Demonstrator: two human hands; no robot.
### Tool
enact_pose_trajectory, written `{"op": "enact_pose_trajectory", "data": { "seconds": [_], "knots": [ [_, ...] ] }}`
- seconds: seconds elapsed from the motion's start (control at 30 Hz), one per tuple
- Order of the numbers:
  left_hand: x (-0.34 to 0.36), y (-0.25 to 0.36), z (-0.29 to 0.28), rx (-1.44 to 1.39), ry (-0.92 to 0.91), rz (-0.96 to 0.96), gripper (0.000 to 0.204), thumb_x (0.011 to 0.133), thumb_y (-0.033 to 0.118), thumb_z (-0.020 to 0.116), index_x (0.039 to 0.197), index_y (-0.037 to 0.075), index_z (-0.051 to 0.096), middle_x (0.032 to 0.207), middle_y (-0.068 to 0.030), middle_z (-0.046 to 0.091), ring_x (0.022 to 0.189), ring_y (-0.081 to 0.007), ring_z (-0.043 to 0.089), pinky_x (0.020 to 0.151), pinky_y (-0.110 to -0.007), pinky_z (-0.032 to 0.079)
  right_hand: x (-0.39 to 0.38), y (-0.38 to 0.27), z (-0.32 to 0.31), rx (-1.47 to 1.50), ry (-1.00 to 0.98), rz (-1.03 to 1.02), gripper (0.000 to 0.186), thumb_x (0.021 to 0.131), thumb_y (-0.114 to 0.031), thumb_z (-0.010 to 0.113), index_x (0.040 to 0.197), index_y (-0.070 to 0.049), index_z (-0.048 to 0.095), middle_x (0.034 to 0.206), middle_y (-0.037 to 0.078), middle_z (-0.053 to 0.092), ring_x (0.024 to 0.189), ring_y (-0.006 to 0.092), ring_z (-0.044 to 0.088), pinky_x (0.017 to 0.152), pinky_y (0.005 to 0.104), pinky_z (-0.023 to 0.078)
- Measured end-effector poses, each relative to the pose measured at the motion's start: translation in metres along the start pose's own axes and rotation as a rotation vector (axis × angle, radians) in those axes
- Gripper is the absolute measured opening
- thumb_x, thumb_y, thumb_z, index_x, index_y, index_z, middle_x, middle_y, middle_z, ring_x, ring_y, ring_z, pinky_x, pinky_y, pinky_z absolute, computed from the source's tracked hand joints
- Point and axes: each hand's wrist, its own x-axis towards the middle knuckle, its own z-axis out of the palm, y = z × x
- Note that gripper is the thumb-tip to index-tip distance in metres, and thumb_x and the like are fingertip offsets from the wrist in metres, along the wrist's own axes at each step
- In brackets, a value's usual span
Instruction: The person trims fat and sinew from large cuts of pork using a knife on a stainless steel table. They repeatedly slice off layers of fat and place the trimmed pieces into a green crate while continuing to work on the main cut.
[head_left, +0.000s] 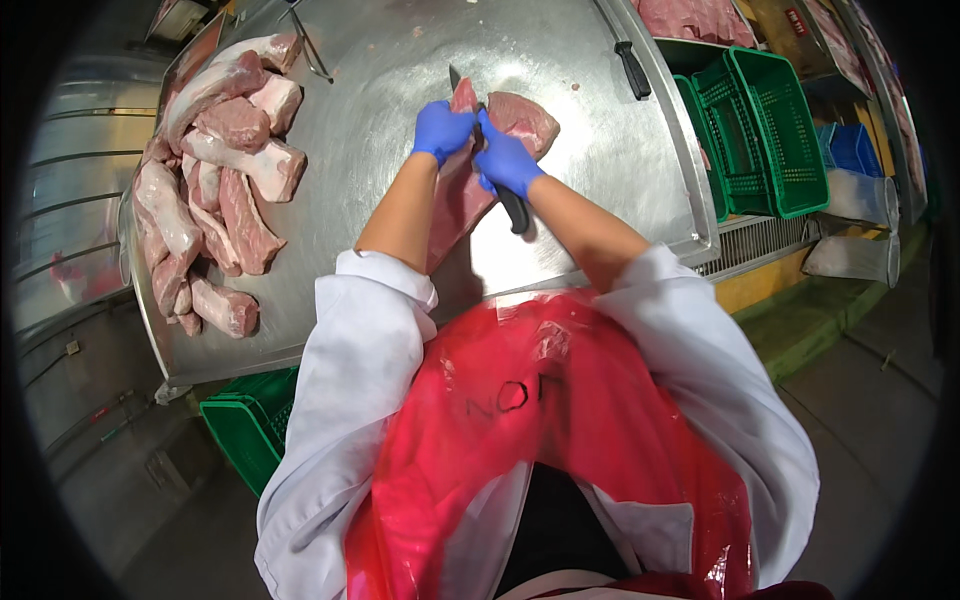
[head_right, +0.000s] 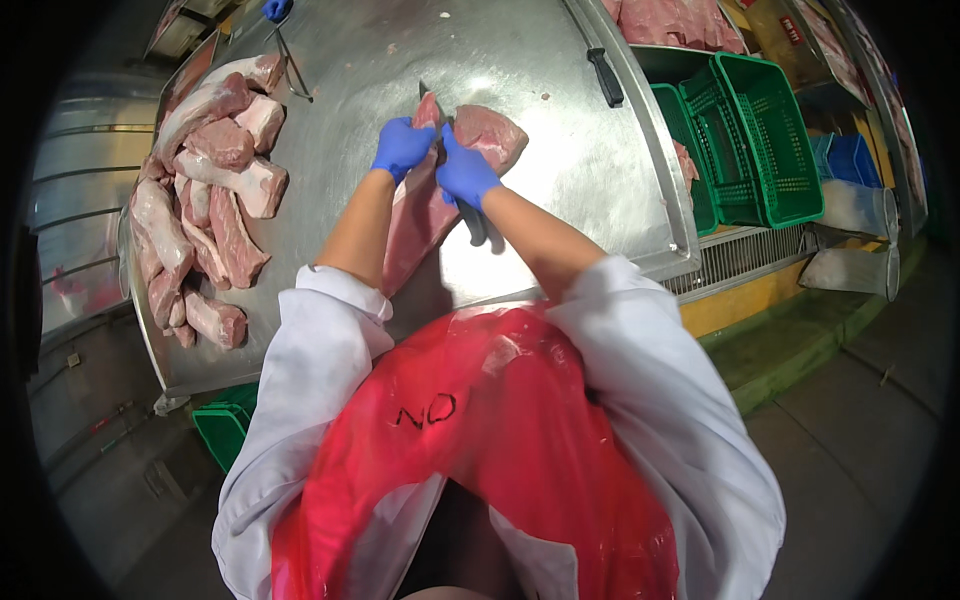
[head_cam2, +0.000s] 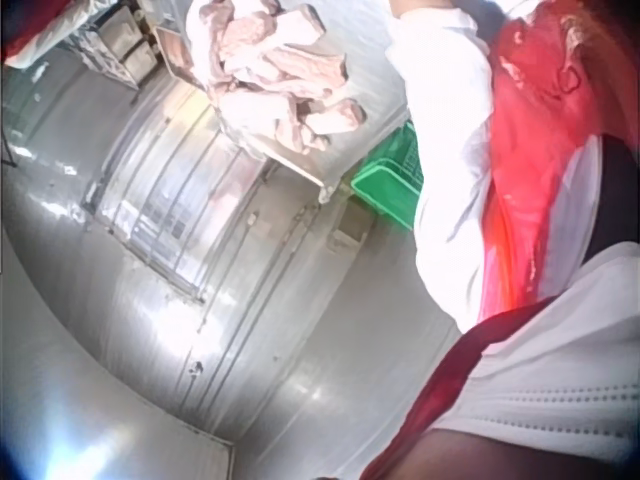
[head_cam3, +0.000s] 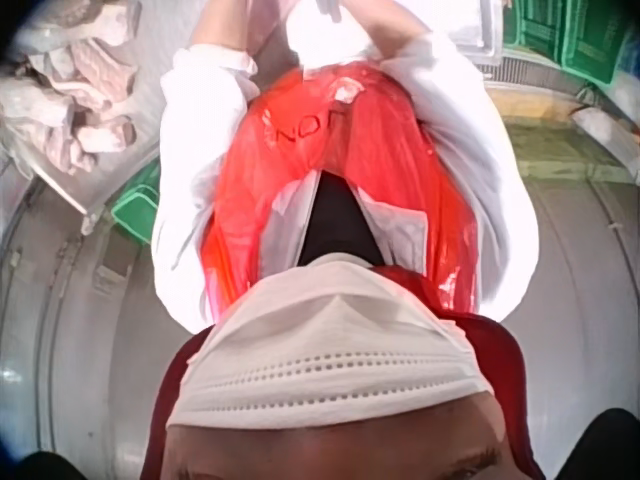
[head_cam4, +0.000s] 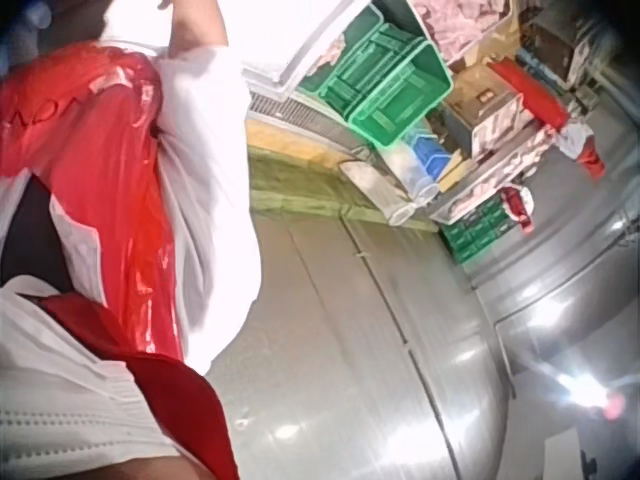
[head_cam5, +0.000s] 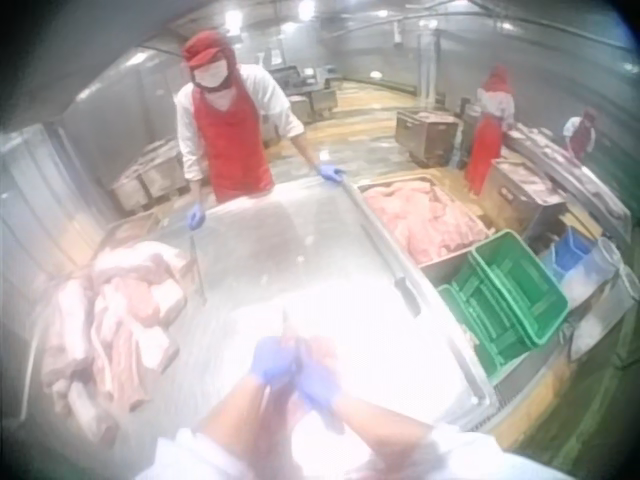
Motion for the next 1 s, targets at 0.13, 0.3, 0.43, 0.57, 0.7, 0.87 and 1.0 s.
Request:
{"op": "enact_pose_trajectory", "data": {
  "seconds": [0.13,0.3,0.43,0.57,0.7,0.87,1.0],
  "knots": [
    [-0.006,-0.027,-0.031,-0.229,0.033,-0.082,0.039,0.084,0.029,0.071,0.095,-0.008,0.073,0.085,-0.0155,0.073,0.077,-0.0221,0.069,0.069,-0.036,0.053,-0.100,0.011,0.023,-0.126,-0.258,-0.008,0.082,0.095,-0.010,0.047,0.166,-0.014,0.008,0.074,0.015,0.066,0.059,0.0219,0.066,0.059,0.0372,0.057],
    [-0.036,0.019,-0.052,-0.438,-0.027,0.033,0.031,0.085,0.024,0.071,0.091,-0.006,0.072,0.080,-0.0073,0.068,0.072,-0.0155,0.063,0.066,-0.034,0.050,-0.031,0.000,0.034,-0.007,-0.117,0.032,0.076,0.099,-0.012,0.048,0.166,-0.015,0.012,0.074,0.013,0.066,0.060,0.0203,0.065,0.058,0.0356,0.057],
    [-0.039,-0.020,-0.094,-0.540,-0.001,-0.053,0.027,0.086,0.023,0.070,0.092,-0.003,0.071,0.078,-0.0056,0.066,0.069,-0.0146,0.061,0.063,-0.032,0.048,-0.110,0.013,0.059,-0.115,-0.317,0.041,0.077,0.099,-0.012,0.050,0.166,-0.020,0.013,0.078,0.014,0.067,0.060,0.0197,0.065,0.056,0.0356,0.056],
    [-0.076,-0.003,-0.123,-0.726,-0.020,0.031,0.025,0.085,0.023,0.069,0.090,-0.002,0.071,0.079,-0.0068,0.068,0.070,-0.0146,0.062,0.064,-0.031,0.048,-0.108,0.019,0.071,-0.057,-0.287,0.047,0.079,0.098,-0.010,0.049,0.166,-0.027,0.012,0.074,0.012,0.064,0.055,0.0173,0.061,0.054,0.0336,0.054],
    [-0.103,-0.012,-0.154,-0.844,0.066,0.115,0.023,0.086,0.021,0.068,0.092,-0.002,0.070,0.081,-0.0046,0.068,0.070,-0.0133,0.061,0.066,-0.029,0.049,-0.067,-0.001,0.108,-0.075,-0.269,-0.006,0.077,0.099,-0.014,0.049,0.166,-0.025,0.013,0.071,0.012,0.063,0.055,0.0194,0.061,0.055,0.0345,0.053],
    [-0.120,-0.072,-0.205,-1.086,0.118,0.128,0.011,0.089,0.008,0.067,0.096,0.000,0.069,0.086,-0.0047,0.068,0.078,-0.0129,0.065,0.071,-0.026,0.052,-0.141,0.013,0.101,-0.466,-0.395,-0.131,0.074,0.101,-0.020,0.046,0.166,-0.022,0.011,0.076,0.022,0.068,0.062,0.0315,0.068,0.064,0.0442,0.056],
    [-0.174,-0.027,-0.225,-1.166,0.167,0.199,0.013,0.089,0.007,0.067,0.100,0.000,0.070,0.091,-0.0040,0.069,0.080,-0.0117,0.065,0.070,-0.025,0.051,-0.081,-0.010,0.157,-0.471,-0.317,-0.141,0.073,0.102,-0.022,0.045,0.166,-0.022,0.009,0.076,0.025,0.068,0.066,0.0362,0.071,0.069,0.0468,0.057]
  ]
}}
